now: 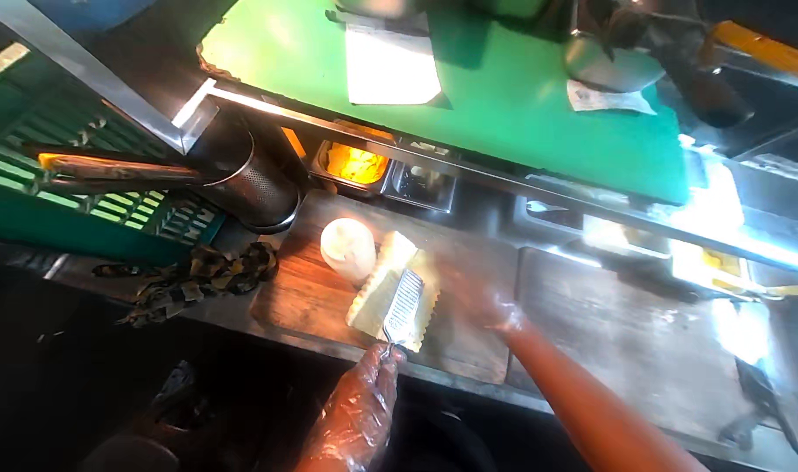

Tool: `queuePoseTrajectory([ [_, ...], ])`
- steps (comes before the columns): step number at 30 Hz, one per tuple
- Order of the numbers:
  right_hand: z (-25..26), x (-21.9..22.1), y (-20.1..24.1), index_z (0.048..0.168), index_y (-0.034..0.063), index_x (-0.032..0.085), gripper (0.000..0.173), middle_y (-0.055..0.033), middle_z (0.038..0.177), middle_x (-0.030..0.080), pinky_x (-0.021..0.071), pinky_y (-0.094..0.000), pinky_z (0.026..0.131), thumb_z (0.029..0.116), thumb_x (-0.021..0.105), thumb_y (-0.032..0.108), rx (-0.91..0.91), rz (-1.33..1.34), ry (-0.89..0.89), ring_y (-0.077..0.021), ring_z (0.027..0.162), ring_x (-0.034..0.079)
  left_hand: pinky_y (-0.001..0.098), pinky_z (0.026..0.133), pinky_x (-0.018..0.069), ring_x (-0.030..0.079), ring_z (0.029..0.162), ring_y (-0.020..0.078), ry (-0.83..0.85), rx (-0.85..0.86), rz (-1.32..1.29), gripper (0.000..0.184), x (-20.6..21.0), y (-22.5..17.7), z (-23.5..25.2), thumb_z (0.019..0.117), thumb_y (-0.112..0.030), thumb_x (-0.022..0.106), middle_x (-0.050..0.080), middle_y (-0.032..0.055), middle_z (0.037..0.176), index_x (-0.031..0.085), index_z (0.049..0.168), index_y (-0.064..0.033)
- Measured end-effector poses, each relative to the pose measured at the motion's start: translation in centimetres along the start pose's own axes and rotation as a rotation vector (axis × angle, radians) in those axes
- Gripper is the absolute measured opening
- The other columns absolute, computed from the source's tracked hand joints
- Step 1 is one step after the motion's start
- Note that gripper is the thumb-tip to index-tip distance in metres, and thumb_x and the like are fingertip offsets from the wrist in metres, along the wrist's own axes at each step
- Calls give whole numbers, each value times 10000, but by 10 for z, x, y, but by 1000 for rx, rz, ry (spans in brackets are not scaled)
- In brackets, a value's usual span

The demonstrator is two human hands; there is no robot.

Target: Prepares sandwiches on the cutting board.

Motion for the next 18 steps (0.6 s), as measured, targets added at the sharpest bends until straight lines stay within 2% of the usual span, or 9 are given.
queuePoseTrajectory([
  [2, 6, 8, -15, 1524, 141, 517, 462, -1, 1592, 478, 222, -513, 1277, 1082, 390, 180, 108, 33, 81, -282, 1558, 277, 369, 1010, 523, 666, 1124, 138, -12, -13, 49, 371, -7, -6, 8, 1083, -290, 420, 713, 47, 1206, 647, 1332, -135],
  [4, 11, 15, -13, 1534, 139, 501, 478, 1, 1606, 459, 207, -560, 1267, 1067, 401, 158, 106, -47, 148, -303, 1566, 252, 397, 1032, 507, 655, 1161, 172, 8, -54, 136, 395, -12, -13, 20, 1098, -317, 401, 699, 71, 1238, 620, 1375, -141],
  [6, 13, 18, -3, 1508, 141, 536, 456, -5, 1591, 479, 220, -595, 1254, 1065, 435, 181, 60, -127, 105, -316, 1555, 279, 422, 1036, 503, 650, 1178, 196, 47, -95, 201, 388, -12, -16, 31, 1102, -321, 402, 689, 85, 1255, 600, 1397, -166],
  [8, 10, 18, 3, 1519, 185, 526, 470, 28, 1614, 446, 200, -591, 1265, 1060, 433, 219, 53, -185, 89, -285, 1570, 244, 429, 1019, 509, 658, 1153, 205, 64, -97, 232, 378, -10, -15, 36, 1102, -330, 415, 693, 92, 1230, 599, 1393, -174],
  [11, 5, 12, 24, 1499, 182, 553, 466, 35, 1604, 461, 182, -616, 1263, 1042, 461, 183, -1, -148, 51, -272, 1569, 251, 384, 1057, 495, 646, 1184, 162, 99, -28, 233, 389, -12, -7, 21, 1101, -329, 410, 686, 60, 1272, 597, 1401, -167],
  [13, -4, 12, 44, 1493, 162, 562, 482, 25, 1601, 466, 190, -630, 1256, 1016, 498, 134, -39, -120, 60, -290, 1565, 258, 357, 977, 536, 675, 1076, 126, 51, 31, 179, 354, -18, 7, 5, 1088, -307, 425, 712, 30, 1181, 630, 1337, -161],
  [15, -13, 18, 54, 1485, 168, 572, 502, 27, 1595, 473, 217, -618, 1248, 986, 520, 145, -52, -161, 81, -308, 1552, 286, 352, 900, 555, 685, 989, 112, 30, 13, 164, 338, -21, 24, -11, 1076, -293, 424, 722, 10, 1114, 639, 1308, -175],
  [18, -21, 16, 67, 1457, 156, 599, 484, 25, 1577, 497, 206, -624, 1250, 975, 547, 157, -95, -138, 30, -307, 1549, 296, 354, 787, 564, 679, 857, 120, 12, 17, 165, 309, -17, 39, -32, 1065, -268, 424, 715, 6, 996, 657, 1253, -194],
])
Point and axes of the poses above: each hand's wrist, its own z-axis towards the middle knuckle, its own x-axis out of the palm, y = z × x, the point moved 10 cm from there along z, towards the middle knuckle
